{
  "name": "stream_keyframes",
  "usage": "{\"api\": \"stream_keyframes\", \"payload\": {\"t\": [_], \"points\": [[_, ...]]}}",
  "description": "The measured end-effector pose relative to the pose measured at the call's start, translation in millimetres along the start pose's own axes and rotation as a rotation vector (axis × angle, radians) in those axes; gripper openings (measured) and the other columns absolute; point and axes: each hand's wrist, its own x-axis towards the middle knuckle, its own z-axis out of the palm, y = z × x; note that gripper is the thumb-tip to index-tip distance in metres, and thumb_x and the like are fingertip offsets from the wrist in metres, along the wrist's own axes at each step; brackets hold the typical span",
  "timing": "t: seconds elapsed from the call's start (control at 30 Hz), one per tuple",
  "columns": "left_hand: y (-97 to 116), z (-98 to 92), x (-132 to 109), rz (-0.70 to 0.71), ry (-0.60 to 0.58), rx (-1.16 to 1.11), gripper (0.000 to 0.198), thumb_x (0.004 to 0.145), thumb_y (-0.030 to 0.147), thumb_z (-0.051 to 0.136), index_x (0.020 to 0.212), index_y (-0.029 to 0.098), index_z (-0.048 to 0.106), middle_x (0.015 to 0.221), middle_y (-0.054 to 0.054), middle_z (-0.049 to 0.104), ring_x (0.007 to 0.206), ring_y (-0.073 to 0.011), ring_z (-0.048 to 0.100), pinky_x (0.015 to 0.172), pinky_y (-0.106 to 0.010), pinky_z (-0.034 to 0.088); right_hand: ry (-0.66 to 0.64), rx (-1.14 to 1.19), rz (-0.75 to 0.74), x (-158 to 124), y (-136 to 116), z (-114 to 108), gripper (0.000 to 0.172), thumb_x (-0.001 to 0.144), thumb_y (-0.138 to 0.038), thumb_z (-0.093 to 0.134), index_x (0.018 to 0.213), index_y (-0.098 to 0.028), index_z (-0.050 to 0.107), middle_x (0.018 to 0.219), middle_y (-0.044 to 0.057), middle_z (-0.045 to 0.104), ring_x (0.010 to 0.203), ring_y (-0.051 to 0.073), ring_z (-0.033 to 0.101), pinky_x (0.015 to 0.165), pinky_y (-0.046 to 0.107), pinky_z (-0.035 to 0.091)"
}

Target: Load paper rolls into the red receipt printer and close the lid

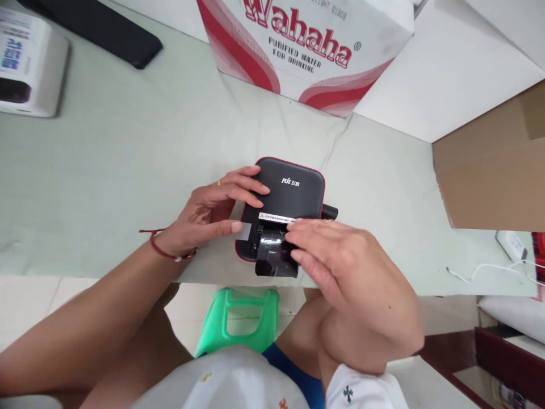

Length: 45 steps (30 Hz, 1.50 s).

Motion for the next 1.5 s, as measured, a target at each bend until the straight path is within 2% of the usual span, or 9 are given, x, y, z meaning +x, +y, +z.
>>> {"api": "stream_keyframes", "payload": {"t": [0.13, 0.23, 0.3, 0.5, 0.8, 0.97, 1.1, 1.3, 1.5], "points": [[-7, 3.0, 4, -0.021, -0.015, -0.061, 0.059, 0.096, 0.052, 0.095, 0.152, 0.041, 0.078, 0.185, -0.007, 0.059, 0.185, -0.0416, 0.036, 0.152, -0.069, 0.031, -0.122, 0.072, -0.122, 0, -7, 0, 0.032, 0.123, -0.018, 0.057, 0.135, -0.013, 0.086, 0.144, 0.009, 0.089, 0.137, 0.017, 0.084, 0.125, 0.025, 0.061], [-13, 4.5, 3, -0.052, 0.003, -0.112, 0.099, 0.091, 0.061, 0.098, 0.178, 0.048, 0.052, 0.203, -0.003, 0.025, 0.19, -0.0432, 0.02, 0.154, -0.068, 0.027, -0.175, 0.118, -0.125, -1, -8, 1, 0.032, 0.123, -0.02, 0.059, 0.138, -0.013, 0.085, 0.145, 0.009, 0.089, 0.139, 0.017, 0.083, 0.127, 0.025, 0.059], [-16, 4.6, 0, -0.078, 0.011, -0.114, 0.113, 0.088, 0.06, 0.102, 0.183, 0.051, 0.041, 0.204, -0.001, 0.02, 0.191, -0.0424, 0.016, 0.154, -0.068, 0.027, -0.192, 0.135, -0.108, -2, -6, 1, 0.031, 0.122, -0.019, 0.06, 0.138, -0.015, 0.086, 0.145, 0.008, 0.089, 0.139, 0.018, 0.083, 0.126, 0.028, 0.061], [-26, 2.9, -12, -0.127, 0.024, -0.151, 0.119, 0.087, 0.05, 0.105, 0.183, 0.059, 0.036, 0.204, 0.004, 0.021, 0.192, -0.0371, 0.015, 0.156, -0.063, 0.024, -0.218, 0.158, -0.082, 2, -5, -1, 0.031, 0.121, -0.018, 0.059, 0.136, -0.016, 0.086, 0.146, 0.008, 0.088, 0.136, 0.02, 0.085, 0.122, 0.032, 0.067], [-42, 4.9, -21, -0.095, -0.024, -0.139, 0.117, 0.093, 0.045, 0.099, 0.186, 0.058, 0.029, 0.206, 0.004, 0.009, 0.192, -0.0358, 0.001, 0.156, -0.064, 0.011, -0.181, 0.126, -0.06, 8, -5, 1, 0.031, 0.12, -0.019, 0.059, 0.136, -0.022, 0.086, 0.142, 0.005, 0.09, 0.123, 0.023, 0.089, 0.105, 0.034, 0.074], [-39, 12.6, -18, -0.125, -0.023, -0.204, 0.109, 0.097, 0.054, 0.094, 0.187, 0.051, 0.032, 0.204, -0.002, 0.02, 0.191, -0.0376, 0.017, 0.155, -0.063, 0.024, 0.02, -0.068, 0.278, 44, 6, 27, 0.035, 0.118, -0.022, 0.059, 0.141, -0.02, 0.084, 0.141, 0.01, 0.09, 0.121, 0.032, 0.088, 0.102, 0.045, 0.07], [-38, 14.0, -19, -0.178, -0.015, -0.188, 0.106, 0.094, 0.059, 0.095, 0.185, 0.046, 0.042, 0.204, -0.006, 0.02, 0.191, -0.0424, 0.018, 0.153, -0.066, 0.03, -0.163, -0.304, 0.493, 75, 12, 43, 0.037, 0.11, -0.02, 0.064, 0.141, -0.026, 0.084, 0.133, 0.011, 0.091, 0.107, 0.037, 0.088, 0.083, 0.047, 0.064], [-33, 10.4, -17, -0.202, -0.035, -0.164, 0.095, 0.093, 0.063, 0.094, 0.178, 0.047, 0.053, 0.203, -0.005, 0.022, 0.189, -0.0454, 0.022, 0.15, -0.068, 0.037, -0.142, -0.471, 0.471, 81, 13, 50, 0.031, 0.103, -0.019, 0.067, 0.125, -0.028, 0.086, 0.106, 0.011, 0.092, 0.087, 0.033, 0.084, 0.066, 0.041, 0.053], [-29, 15.2, -13, -0.18, 0.009, -0.237, 0.097, 0.094, 0.059, 0.094, 0.179, 0.044, 0.051, 0.2, -0.007, 0.033, 0.185, -0.0433, 0.036, 0.148, -0.064, 0.044, -0.103, -0.252, 0.455, 70, 19, 46, 0.03, 0.102, -0.019, 0.07, 0.128, -0.026, 0.084, 0.119, 0.009, 0.092, 0.097, 0.032, 0.084, 0.079, 0.042, 0.06]]}}
